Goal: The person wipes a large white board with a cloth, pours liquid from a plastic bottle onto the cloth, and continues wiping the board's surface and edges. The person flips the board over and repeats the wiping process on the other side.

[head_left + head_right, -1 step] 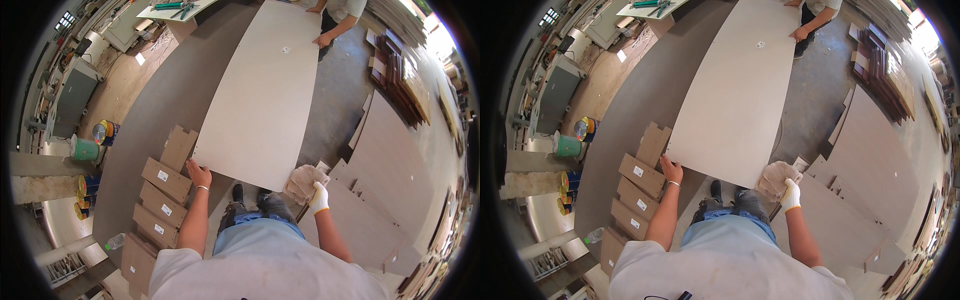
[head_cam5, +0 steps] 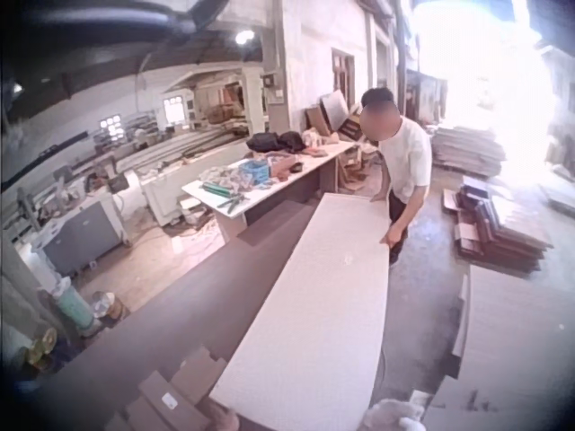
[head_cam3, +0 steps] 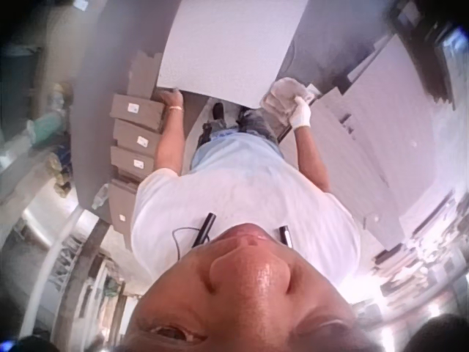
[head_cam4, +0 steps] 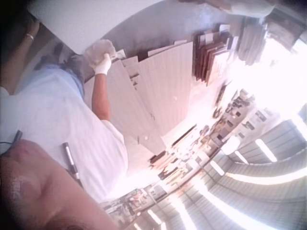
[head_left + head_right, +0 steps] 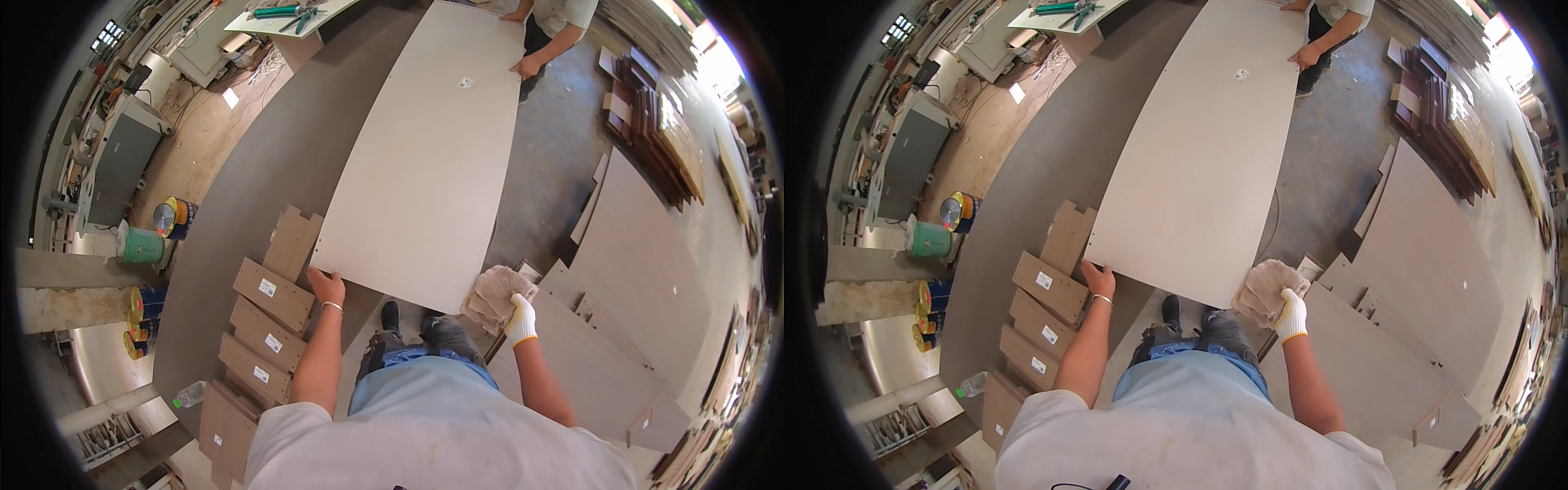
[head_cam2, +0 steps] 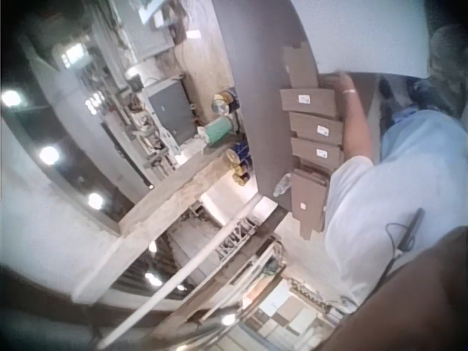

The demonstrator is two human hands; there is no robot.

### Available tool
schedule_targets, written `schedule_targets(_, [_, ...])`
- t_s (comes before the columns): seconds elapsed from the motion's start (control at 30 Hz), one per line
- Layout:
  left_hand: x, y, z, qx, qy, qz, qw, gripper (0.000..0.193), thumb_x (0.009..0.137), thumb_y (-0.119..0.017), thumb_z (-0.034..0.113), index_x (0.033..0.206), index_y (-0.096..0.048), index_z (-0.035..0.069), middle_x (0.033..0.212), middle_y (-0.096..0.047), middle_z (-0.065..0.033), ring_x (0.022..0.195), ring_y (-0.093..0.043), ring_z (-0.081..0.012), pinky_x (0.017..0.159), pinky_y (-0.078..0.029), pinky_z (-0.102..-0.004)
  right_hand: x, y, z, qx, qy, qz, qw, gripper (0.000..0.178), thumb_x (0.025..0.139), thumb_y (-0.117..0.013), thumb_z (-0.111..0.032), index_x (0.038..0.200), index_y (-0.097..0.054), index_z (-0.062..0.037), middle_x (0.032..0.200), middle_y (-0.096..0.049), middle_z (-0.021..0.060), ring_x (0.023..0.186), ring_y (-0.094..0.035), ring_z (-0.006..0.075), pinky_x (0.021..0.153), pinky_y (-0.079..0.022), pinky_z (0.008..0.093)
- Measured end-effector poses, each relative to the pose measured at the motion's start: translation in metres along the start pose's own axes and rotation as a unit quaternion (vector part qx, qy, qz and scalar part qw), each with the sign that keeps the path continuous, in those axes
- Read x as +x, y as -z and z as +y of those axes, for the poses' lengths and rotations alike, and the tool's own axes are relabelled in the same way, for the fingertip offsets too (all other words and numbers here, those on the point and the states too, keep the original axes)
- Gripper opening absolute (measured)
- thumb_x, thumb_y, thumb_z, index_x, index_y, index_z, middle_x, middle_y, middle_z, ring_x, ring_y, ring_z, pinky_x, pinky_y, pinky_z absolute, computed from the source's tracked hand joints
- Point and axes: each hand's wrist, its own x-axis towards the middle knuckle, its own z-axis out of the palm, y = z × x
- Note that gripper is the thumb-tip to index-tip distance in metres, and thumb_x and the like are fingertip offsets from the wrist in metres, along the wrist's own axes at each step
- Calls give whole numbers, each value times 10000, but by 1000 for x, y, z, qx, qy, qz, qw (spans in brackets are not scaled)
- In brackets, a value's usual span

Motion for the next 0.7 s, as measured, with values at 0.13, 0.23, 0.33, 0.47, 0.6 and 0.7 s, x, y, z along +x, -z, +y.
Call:
schedule_targets(0.13, [-58,-24,16,38,-18,-166,985,819,1005,-541,349,1589,-181,-100,1664,-211,-305,1551,-172,-473,1257,-178,-566,44,12,3,-54,5,42,998,473,972,-550,-165,1418,-505,-12,1347,-634,187,1178,-651,364,1028,-538,472])
schedule_targets(0.23, [-129,-8,5,190,-193,-251,929,615,955,-615,306,1500,-490,49,1661,-221,-298,1536,-235,-455,1217,-304,-522,102,32,38,-167,-26,96,981,455,950,-599,-158,1370,-540,5,1235,-682,190,1076,-689,335,934,-567,453])
schedule_targets(0.33, [-169,27,20,180,-112,-345,914,454,925,-621,261,1328,-651,55,1478,-513,-287,1348,-524,-426,1056,-496,-466,109,19,63,-211,-54,77,973,415,939,-617,-154,1327,-583,-12,1097,-700,152,896,-694,290,763,-578,413])
schedule_targets(0.47, [-162,41,-16,60,46,-273,959,424,928,-573,217,1313,-646,55,1267,-675,-261,1154,-657,-430,980,-539,-477,113,-8,85,-208,21,91,974,382,977,-629,-278,1246,-633,-6,940,-687,113,716,-641,231,609,-521,392])
schedule_targets(0.6, [-142,54,-32,82,92,-198,972,469,905,-598,175,1350,-606,29,1338,-639,-265,1230,-615,-426,1030,-509,-478,92,-24,91,-291,38,115,949,447,998,-613,-397,1190,-661,4,843,-673,87,590,-583,168,515,-458,350])
schedule_targets(0.7, [-131,53,-26,124,-127,-177,968,612,865,-653,149,1433,-500,-20,1496,-503,-273,1402,-464,-424,1162,-403,-476,91,-22,94,-278,46,105,954,513,1008,-612,-411,1259,-642,36,993,-706,127,785,-673,216,653,-531,379])
